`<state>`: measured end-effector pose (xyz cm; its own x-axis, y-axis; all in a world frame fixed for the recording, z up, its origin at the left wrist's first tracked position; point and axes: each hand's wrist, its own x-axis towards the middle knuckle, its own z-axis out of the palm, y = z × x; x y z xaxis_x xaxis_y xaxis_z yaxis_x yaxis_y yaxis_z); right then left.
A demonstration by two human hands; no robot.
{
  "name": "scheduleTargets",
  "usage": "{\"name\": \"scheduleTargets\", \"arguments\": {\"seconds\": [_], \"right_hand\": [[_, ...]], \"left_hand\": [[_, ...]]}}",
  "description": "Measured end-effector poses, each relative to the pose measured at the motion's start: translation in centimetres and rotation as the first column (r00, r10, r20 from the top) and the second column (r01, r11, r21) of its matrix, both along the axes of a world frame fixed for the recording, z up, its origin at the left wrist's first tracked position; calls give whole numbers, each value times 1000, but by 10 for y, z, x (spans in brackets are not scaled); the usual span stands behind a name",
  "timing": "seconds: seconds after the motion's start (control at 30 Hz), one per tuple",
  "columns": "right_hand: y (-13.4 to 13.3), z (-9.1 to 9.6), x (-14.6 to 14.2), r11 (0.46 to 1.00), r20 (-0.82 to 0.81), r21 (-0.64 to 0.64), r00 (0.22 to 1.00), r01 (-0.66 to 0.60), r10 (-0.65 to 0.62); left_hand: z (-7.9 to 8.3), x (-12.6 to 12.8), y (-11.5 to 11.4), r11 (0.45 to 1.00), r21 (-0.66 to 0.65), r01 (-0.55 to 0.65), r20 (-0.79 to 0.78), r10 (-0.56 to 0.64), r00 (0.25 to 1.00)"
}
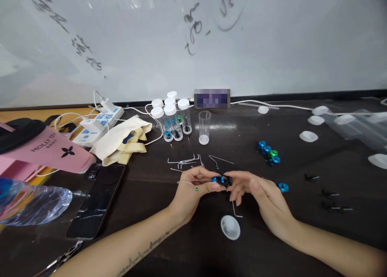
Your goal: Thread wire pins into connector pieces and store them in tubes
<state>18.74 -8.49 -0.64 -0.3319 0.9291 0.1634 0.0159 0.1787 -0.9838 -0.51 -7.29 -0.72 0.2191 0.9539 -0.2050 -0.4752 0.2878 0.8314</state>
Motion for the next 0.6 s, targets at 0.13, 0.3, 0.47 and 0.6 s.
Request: {"name": "scheduleTargets", "arguments": {"seconds": [0.13,0.3,0.47,0.6], "right_hand": [[0,1,-2,1000,47,9,999,25,-26],[1,1,-5,997,141,27,987,71,-74],[3,2,-4,996,146,61,986,67,-75],[3,1,-3,996,144,60,987,69,-77]], "left_hand": [[-1,-1,0,1000,21,18,6,-18,1000],[-1,-1,-1,999,22,30,8,-30,1000],[-2,-1,-1,998,35,53,-5,-53,999],[-2,-1,-1,997,36,67,5,-68,998]]}}
